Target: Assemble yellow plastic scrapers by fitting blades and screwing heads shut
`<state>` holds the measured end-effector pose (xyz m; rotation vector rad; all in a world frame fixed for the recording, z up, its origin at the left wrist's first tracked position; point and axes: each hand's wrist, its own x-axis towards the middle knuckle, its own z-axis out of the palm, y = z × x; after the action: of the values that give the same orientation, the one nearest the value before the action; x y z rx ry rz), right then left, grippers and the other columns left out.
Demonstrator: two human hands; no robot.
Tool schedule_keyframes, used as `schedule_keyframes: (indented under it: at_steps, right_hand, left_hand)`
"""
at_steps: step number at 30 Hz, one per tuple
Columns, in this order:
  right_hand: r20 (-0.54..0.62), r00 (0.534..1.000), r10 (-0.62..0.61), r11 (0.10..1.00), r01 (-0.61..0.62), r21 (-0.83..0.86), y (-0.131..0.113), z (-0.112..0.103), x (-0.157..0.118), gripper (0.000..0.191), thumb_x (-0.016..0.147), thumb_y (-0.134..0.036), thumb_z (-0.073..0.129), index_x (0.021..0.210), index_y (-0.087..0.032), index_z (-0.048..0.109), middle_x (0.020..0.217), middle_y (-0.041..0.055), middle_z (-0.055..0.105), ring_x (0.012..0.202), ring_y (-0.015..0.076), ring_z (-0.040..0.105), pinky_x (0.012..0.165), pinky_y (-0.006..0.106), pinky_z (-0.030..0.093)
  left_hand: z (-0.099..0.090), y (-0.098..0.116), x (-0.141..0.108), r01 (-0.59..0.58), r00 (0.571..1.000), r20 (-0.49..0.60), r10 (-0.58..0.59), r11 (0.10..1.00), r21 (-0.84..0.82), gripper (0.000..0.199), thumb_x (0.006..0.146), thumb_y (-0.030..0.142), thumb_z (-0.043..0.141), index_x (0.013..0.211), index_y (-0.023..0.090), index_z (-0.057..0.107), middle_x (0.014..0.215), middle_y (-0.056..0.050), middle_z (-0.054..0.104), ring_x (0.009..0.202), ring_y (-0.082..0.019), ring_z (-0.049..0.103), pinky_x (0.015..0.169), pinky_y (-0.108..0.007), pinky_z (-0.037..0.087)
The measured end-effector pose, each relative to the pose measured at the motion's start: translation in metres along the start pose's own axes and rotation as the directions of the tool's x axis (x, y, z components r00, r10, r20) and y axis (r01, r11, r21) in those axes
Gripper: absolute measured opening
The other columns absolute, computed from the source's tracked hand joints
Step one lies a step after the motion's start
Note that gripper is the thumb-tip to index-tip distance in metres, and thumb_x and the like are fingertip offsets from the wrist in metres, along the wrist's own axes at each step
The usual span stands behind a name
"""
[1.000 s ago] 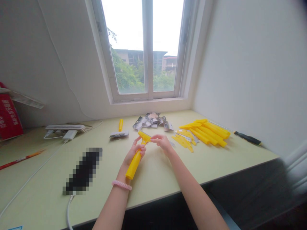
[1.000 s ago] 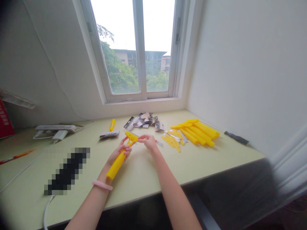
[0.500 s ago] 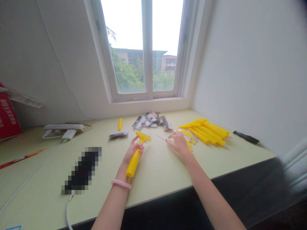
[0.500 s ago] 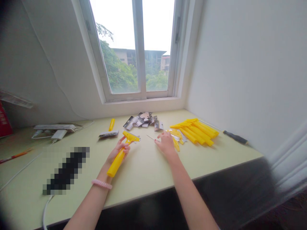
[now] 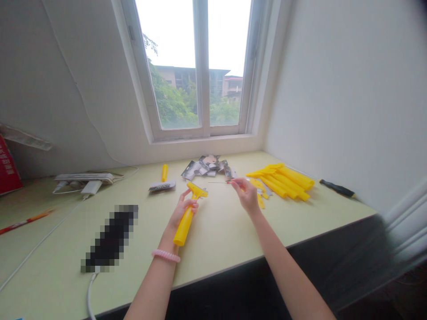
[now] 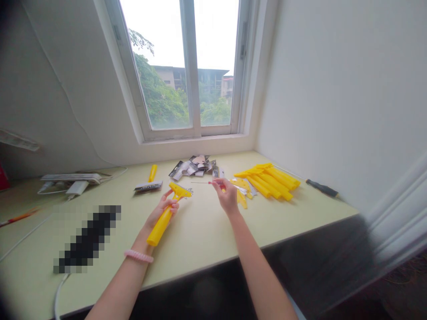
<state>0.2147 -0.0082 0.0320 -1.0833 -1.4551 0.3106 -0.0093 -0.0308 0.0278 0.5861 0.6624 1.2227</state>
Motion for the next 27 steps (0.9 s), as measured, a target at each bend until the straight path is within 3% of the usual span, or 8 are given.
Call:
schedule_keyframes:
  at_steps: [5, 8, 27]
  right_hand:
    - [0.092, 0.978, -0.185, 0.979, 0.192, -0.069, -0.003, 0.008, -0.007, 0.014, 0.084, -0.029, 0.046, 0.081, -0.02, 0.057, 0.08, 0.0057, 0.062, 0.072, 0.0182, 0.056, 0.066, 0.031, 0.045]
    - [0.114, 0.964, -0.239, 0.966, 0.248, -0.074, -0.003, 0.01, -0.008, 0.013, 0.085, -0.025, 0.045, 0.082, -0.02, 0.056, 0.08, 0.0055, 0.061, 0.076, 0.0181, 0.056, 0.068, 0.03, 0.045]
    - [0.126, 0.961, -0.248, 0.964, 0.258, -0.069, -0.004, 0.012, -0.007, 0.012, 0.085, -0.022, 0.045, 0.083, -0.021, 0.056, 0.079, 0.0045, 0.06, 0.072, 0.0166, 0.054, 0.066, 0.029, 0.043]
  left_hand:
    - [-0.002, -0.001, 0.002, 0.005, 1.0, -0.007, -0.005, 1.0, 0.024, 0.064, 0.066, -0.001, 0.056, 0.12, 0.027, 0.035, 0.085, -0.002, 0.053, 0.049, -0.001, 0.047, 0.042, -0.011, 0.037]
    - [-0.003, -0.001, 0.002, 0.006, 1.0, -0.004, -0.006, 1.0, 0.019, 0.066, 0.066, -0.002, 0.056, 0.121, 0.028, 0.035, 0.084, -0.002, 0.052, 0.049, -0.001, 0.047, 0.042, -0.01, 0.038]
    - [-0.004, -0.001, 0.003, 0.017, 1.0, 0.017, -0.018, 1.0, 0.016, 0.065, 0.068, -0.002, 0.055, 0.122, 0.028, 0.035, 0.084, -0.001, 0.052, 0.049, -0.002, 0.047, 0.042, -0.01, 0.038]
